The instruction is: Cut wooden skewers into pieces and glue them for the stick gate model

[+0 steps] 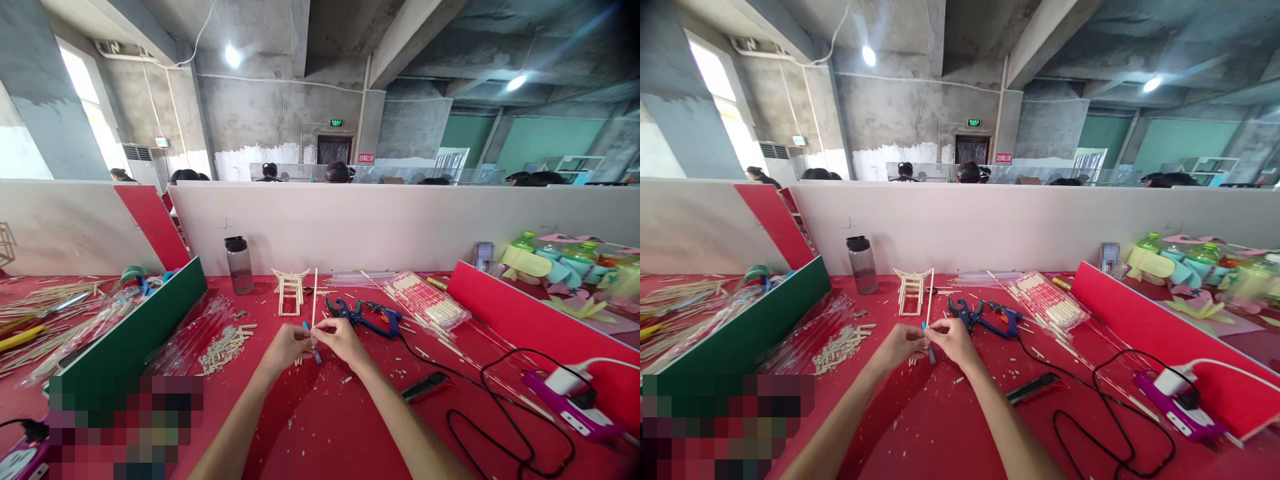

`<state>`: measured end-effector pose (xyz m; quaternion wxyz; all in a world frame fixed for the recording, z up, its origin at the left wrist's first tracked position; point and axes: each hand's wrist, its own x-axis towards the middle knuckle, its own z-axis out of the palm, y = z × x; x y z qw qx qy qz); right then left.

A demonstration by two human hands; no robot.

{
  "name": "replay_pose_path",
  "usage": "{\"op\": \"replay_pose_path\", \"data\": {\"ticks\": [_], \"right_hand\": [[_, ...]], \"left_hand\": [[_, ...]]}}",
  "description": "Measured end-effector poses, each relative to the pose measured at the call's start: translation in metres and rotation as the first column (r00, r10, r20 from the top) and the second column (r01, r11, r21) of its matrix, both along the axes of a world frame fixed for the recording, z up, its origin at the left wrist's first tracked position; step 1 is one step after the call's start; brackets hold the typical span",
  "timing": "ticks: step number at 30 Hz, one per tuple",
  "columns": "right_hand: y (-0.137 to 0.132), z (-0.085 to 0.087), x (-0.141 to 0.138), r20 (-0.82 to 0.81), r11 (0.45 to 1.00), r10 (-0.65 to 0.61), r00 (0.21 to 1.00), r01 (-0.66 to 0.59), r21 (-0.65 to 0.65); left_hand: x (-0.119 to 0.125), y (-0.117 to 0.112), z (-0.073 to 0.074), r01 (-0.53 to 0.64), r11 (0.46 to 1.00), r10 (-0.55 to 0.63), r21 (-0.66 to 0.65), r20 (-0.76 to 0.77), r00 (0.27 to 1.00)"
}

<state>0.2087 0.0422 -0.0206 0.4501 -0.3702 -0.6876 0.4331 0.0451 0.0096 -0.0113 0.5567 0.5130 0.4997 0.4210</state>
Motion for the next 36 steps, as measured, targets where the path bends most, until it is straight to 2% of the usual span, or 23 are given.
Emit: {"op": "replay_pose_path", "data": {"ticks": [7, 17, 20, 24, 27, 29, 31, 34, 36], "right_hand": [[0.003, -0.004, -0.001, -0.001, 1.0, -0.03, 1.0, 0.03, 0.0], [0.001, -0.001, 0.0, -0.021, 0.999, -0.029, 0.999, 0.028, -0.042], [0.002, -0.001, 0.0, -0.015, 0.996, -0.037, 0.999, 0.036, -0.081], [0.004, -0.004, 0.0, -0.044, 0.988, -0.014, 0.999, 0.007, -0.156], [0.005, -0.005, 0.002, -0.081, 0.984, -0.023, 0.996, 0.008, -0.181], [0.005, -0.004, 0.004, -0.018, 0.987, -0.04, 0.999, 0.037, -0.158], [0.004, -0.004, 0.006, 0.14, 0.994, -0.077, 0.987, 0.086, -0.065], [0.0, -0.003, 0.007, 0.416, 0.983, -0.176, 0.892, 0.134, 0.127], [-0.004, -0.001, 0.006, 0.536, 0.976, -0.199, 0.82, 0.115, 0.186]], "left_hand": [[0.001, 0.005, -0.008, -0.004, 1.0, 0.005, 0.013, -0.015, 1.0], [0.004, 0.004, -0.003, -0.028, 0.999, 0.029, 0.029, -0.044, 0.999], [0.004, 0.005, -0.004, -0.051, 0.998, 0.054, 0.041, -0.05, 0.997], [0.001, 0.007, -0.006, -0.026, 0.997, 0.029, 0.066, -0.049, 0.998], [-0.005, 0.01, -0.009, -0.02, 0.99, 0.029, 0.142, -0.066, 0.997], [-0.008, 0.012, -0.011, -0.034, 0.978, 0.049, 0.205, -0.071, 0.996], [-0.01, 0.013, -0.012, -0.055, 0.973, 0.068, 0.225, -0.049, 0.996], [-0.01, 0.014, -0.012, -0.086, 0.971, 0.091, 0.224, -0.009, 0.996], [-0.009, 0.014, -0.011, -0.109, 0.963, 0.114, 0.247, -0.008, 0.993]]}}
